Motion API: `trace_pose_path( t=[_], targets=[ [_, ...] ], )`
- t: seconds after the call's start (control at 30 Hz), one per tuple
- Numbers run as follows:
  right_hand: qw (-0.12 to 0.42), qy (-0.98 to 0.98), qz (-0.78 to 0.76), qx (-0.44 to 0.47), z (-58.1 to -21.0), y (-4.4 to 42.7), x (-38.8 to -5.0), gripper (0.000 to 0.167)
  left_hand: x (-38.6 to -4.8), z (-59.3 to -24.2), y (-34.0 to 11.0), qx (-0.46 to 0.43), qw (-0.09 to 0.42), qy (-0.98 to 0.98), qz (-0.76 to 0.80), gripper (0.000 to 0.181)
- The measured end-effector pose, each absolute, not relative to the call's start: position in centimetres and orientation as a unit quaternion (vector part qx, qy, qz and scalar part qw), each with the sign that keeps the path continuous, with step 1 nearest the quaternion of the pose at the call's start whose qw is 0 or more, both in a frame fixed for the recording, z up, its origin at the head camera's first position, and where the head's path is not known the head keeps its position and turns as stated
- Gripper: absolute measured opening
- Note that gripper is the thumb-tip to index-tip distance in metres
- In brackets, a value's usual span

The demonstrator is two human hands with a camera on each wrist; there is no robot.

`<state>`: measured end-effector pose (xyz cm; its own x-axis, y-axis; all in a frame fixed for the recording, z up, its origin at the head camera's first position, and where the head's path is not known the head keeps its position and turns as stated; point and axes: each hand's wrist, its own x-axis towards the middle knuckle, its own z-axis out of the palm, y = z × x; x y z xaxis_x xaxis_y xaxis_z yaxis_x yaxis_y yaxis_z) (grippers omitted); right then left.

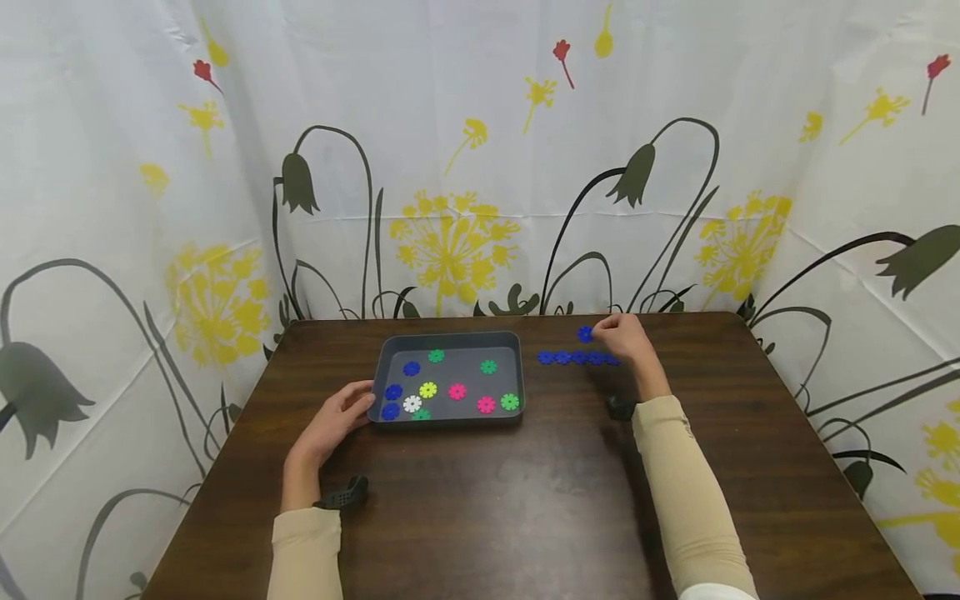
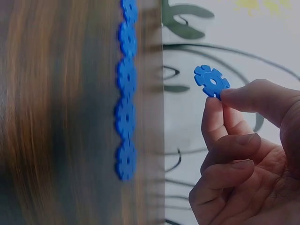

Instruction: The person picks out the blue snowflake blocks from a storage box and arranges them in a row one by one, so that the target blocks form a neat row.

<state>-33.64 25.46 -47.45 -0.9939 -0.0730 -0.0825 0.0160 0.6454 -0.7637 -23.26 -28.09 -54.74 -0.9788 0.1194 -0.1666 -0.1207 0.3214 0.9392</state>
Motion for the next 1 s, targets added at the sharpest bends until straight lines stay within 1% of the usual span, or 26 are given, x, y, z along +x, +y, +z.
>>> trace_pose_path(
  t=[0.27, 0.57, 0.7, 0.9, 1.0],
  targets=[
    [0.045, 0.907, -0.417, 0.025, -47.8, 28.2, -33.8, 0.043, -23.4, -54.9, -28.4, 0.002, 0.104, 0.801, 0.590, 0.055],
    [0.053, 0.896, -0.435, 0.076, -49.1, 30.9, -33.7, 0.035, -23.4, -54.7, -28.3, 0.005, 0.103, 0.803, 0.588, 0.056],
    [0.079, 0.877, -0.465, 0.094, -50.1, 32.3, -33.5, 0.038, -23.5, -54.5, -28.2, 0.010, 0.106, 0.801, 0.589, 0.057],
    [0.129, 0.847, -0.504, 0.110, -51.4, 33.7, -33.0, 0.033, -23.4, -54.7, -28.4, 0.007, 0.110, 0.800, 0.590, 0.057],
    [0.141, 0.848, -0.501, 0.099, -51.6, 33.8, -32.7, 0.039, -23.4, -54.7, -28.4, 0.006, 0.109, 0.799, 0.591, 0.057]
  ],
)
